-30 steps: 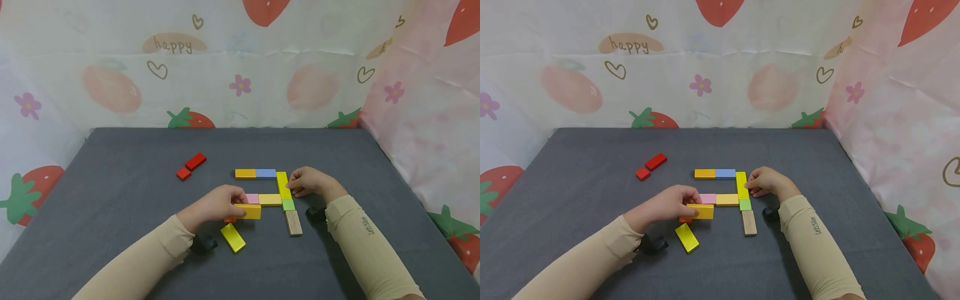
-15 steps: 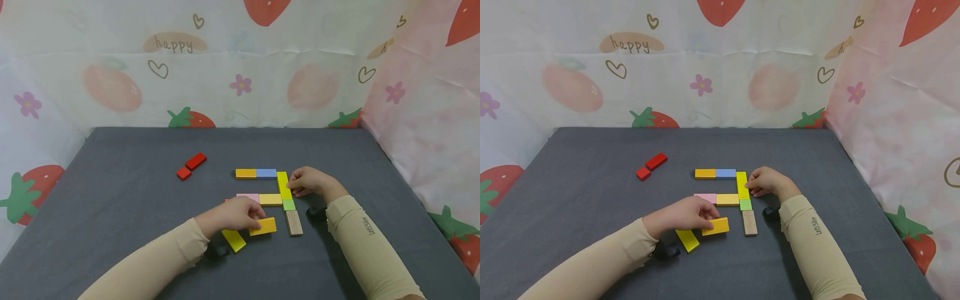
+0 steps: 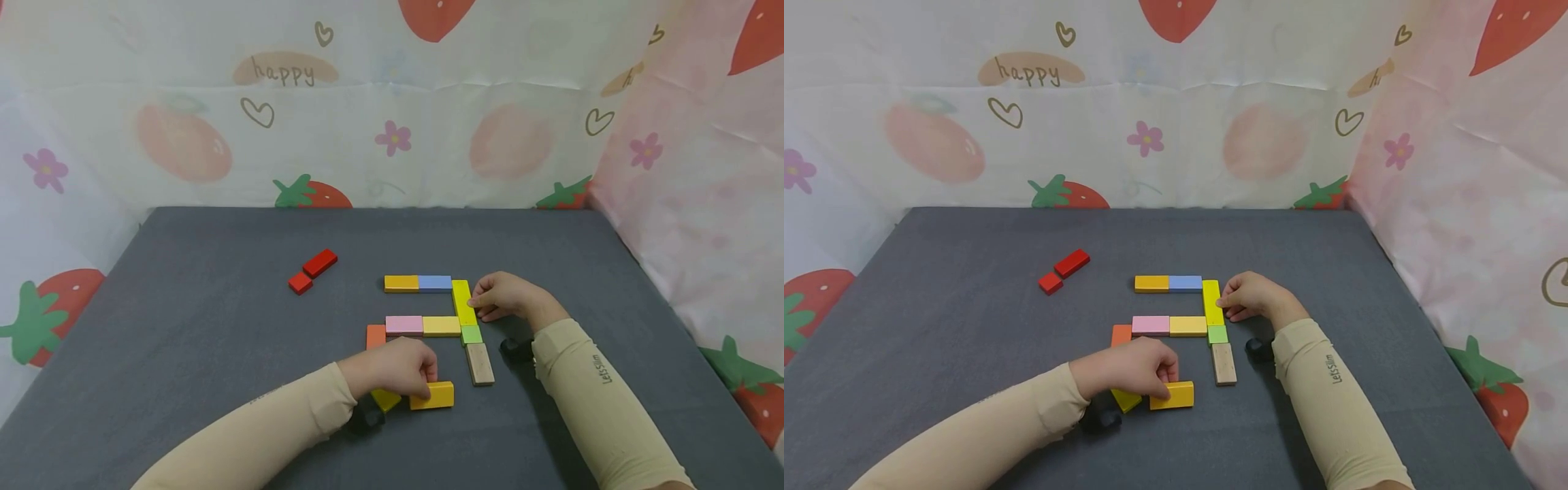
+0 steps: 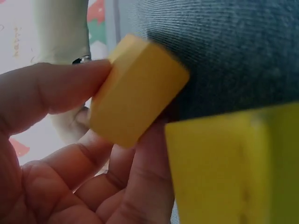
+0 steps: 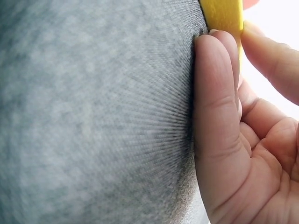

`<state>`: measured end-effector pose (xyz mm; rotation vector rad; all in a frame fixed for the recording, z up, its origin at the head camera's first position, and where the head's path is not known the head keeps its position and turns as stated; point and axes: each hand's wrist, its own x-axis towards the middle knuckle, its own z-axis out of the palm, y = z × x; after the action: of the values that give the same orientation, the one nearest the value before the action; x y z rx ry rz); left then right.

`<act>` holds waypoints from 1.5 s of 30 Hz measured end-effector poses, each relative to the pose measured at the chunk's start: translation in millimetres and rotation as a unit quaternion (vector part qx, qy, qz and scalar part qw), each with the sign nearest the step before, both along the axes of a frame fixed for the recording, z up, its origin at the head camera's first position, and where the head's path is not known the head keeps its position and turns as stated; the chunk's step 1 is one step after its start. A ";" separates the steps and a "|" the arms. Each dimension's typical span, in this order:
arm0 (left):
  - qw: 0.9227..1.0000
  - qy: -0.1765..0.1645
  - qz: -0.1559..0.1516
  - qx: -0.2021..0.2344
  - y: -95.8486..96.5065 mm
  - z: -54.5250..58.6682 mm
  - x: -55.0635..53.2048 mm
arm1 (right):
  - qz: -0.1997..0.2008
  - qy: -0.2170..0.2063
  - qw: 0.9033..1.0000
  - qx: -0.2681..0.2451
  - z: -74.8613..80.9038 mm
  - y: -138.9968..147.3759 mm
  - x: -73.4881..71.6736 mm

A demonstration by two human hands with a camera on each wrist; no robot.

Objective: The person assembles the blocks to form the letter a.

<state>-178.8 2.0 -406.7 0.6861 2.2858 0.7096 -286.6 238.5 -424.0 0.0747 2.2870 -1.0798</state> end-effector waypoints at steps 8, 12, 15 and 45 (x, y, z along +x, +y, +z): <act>0.999 0.026 -0.024 -0.036 2.4 -0.5 0.7 | 0.001 0.003 1.000 -0.001 1.4 0.9 0.6; 0.998 0.029 -0.034 -0.048 2.8 0.2 0.4 | 0.002 0.003 1.000 0.000 2.5 0.5 1.1; 0.998 0.027 -0.032 -0.055 2.9 1.0 1.0 | 0.003 0.004 1.000 -0.001 2.7 0.5 1.5; 0.986 0.089 0.136 -0.043 -61.2 10.6 -27.5 | 0.000 -0.005 1.000 0.002 1.3 -0.2 0.0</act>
<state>-206.3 -59.2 -396.0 0.4152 2.5903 0.6899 -286.6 238.3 -422.7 0.0830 2.2806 -1.0721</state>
